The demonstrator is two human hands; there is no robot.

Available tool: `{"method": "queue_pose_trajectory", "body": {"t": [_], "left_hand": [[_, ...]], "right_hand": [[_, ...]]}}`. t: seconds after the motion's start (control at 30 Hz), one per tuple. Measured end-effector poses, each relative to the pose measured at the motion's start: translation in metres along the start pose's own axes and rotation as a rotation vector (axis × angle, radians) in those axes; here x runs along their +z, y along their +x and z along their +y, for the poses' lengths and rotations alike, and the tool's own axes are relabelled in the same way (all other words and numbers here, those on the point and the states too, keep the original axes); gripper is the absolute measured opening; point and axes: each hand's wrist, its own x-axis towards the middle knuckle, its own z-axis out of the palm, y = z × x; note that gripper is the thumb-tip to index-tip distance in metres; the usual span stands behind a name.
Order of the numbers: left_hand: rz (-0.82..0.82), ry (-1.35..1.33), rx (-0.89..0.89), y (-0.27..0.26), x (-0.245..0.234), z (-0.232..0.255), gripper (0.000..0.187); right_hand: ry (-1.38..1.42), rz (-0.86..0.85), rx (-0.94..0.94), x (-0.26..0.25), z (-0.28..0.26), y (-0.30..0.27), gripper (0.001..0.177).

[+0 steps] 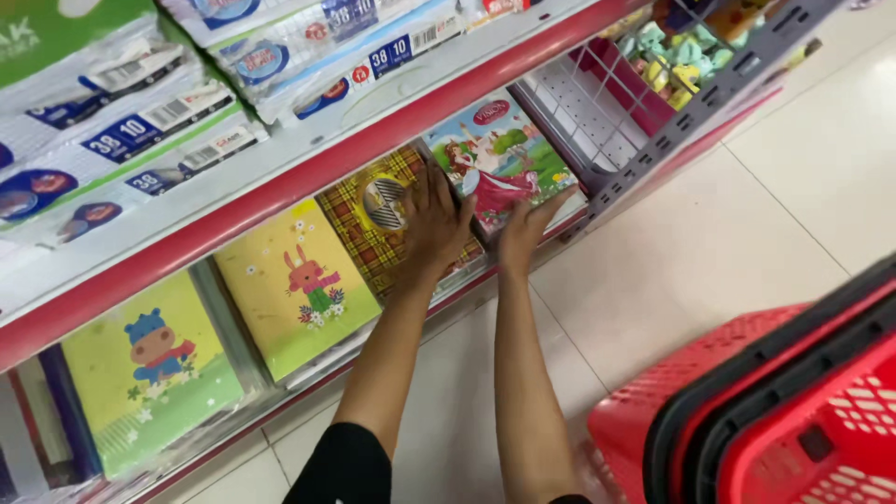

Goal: The person transfers books from a red shopping basket onto shelves in a store, placing them in organized stacks.

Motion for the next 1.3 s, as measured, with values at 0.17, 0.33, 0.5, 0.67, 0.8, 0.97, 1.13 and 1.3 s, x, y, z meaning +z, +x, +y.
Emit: {"method": "queue_pose_trajectory", "body": {"t": [0.17,0.33,0.5,0.67,0.8,0.97,1.13,1.3], "left_hand": [[0.23,0.16,0.018,-0.006,0.016,0.005,0.077],[0.125,0.204,0.153,-0.049,-0.024,-0.003,0.085],[-0.333,0.359,0.23,-0.081,-0.069,-0.017,0.077],[-0.184,0.543,0.681,-0.127,-0.108,-0.016,0.062],[0.159,0.321,0.834,-0.15,-0.08,-0.031,0.042],[0.221,0.314,0.991,-0.201,-0.075,-0.055,0.024],[-0.166,0.303,1.085,-0.224,-0.055,-0.075,0.016],[-0.169,0.305,1.02,-0.209,-0.039,-0.073,0.016]], "right_hand": [[-0.154,-0.021,-0.115,-0.018,-0.035,-0.019,0.087],[-0.285,-0.072,-0.089,-0.039,-0.057,-0.072,0.081],[-0.34,-0.095,-0.107,-0.056,-0.035,-0.12,0.069],[-0.551,-0.099,-0.288,-0.07,-0.089,-0.15,0.065],[-0.888,-0.031,-0.364,-0.084,-0.129,-0.153,0.061],[-1.06,-0.166,-0.252,-0.097,-0.117,-0.14,0.066],[-1.092,-0.573,0.073,-0.117,-0.056,-0.16,0.052],[-1.227,-1.232,0.778,-0.131,-0.146,-0.21,0.066]]}}
